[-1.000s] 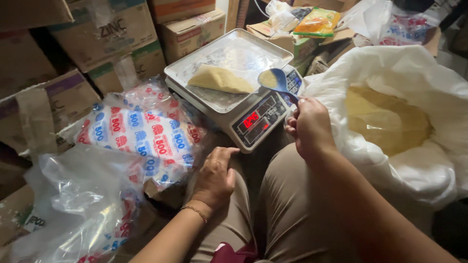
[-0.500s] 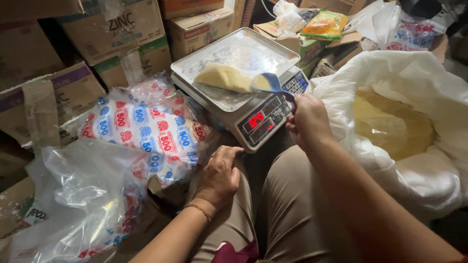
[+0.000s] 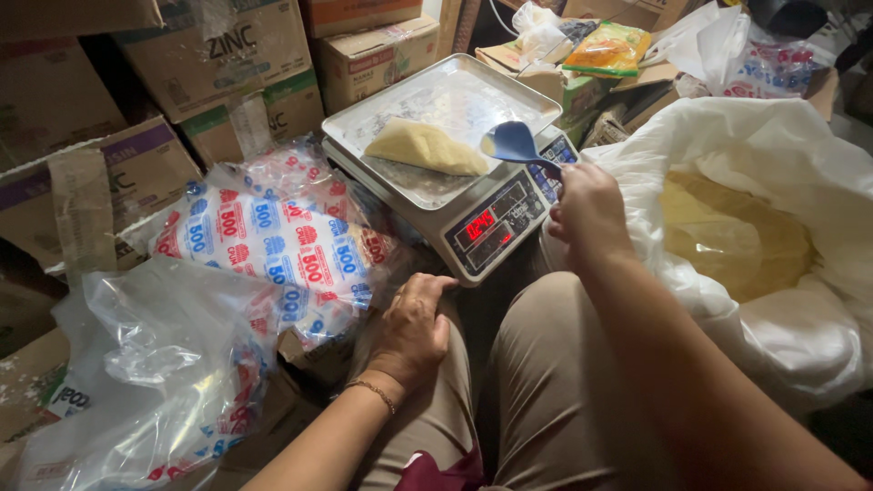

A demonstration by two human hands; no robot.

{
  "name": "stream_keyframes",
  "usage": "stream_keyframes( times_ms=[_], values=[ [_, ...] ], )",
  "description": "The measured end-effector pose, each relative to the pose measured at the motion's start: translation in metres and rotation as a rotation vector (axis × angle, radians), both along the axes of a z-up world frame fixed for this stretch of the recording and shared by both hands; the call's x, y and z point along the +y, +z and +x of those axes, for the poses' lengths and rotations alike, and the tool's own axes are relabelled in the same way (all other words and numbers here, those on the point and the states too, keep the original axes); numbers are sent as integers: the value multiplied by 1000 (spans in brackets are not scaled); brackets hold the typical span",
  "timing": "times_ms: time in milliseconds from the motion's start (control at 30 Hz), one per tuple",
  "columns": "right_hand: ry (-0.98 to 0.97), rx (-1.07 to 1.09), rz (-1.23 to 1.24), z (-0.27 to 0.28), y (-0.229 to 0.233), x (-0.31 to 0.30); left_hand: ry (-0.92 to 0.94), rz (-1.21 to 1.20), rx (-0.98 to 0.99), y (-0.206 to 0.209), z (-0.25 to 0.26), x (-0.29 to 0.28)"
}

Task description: The person scoops a yellow powder from a large sack into small plastic bags, weighs each bag on a digital scale, adjusts the amount as needed, ties the bags, and places them on the floor. The process is repeated multiple times.

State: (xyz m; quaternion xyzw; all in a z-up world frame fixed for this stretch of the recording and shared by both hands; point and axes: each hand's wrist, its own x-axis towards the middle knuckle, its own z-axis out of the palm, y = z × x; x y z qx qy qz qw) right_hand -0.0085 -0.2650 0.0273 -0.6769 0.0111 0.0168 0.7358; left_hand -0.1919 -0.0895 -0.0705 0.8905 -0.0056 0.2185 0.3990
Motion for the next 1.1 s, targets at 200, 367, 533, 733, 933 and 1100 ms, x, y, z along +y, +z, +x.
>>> stream_keyframes(
  times_ms=[200, 367, 533, 733, 933, 1100],
  values=[
    [-62, 252, 342, -20, 18, -18, -17, 23, -9, -2, 1, -1],
    [22, 191, 384, -33, 35, -38, -9, 30, 19, -1, 0, -1],
    [73, 58, 375, -29, 55, -83, -19, 37, 27, 2, 0, -1],
    [-118, 95, 268, -24, 57, -140, -23, 29, 7, 4, -1, -1],
    [-223, 57, 254, -27, 41, -181, -21, 56, 13, 2, 1, -1],
    [-302, 8, 265, -11, 24, -218, -24, 61, 29, 2, 1, -1]
  ],
)
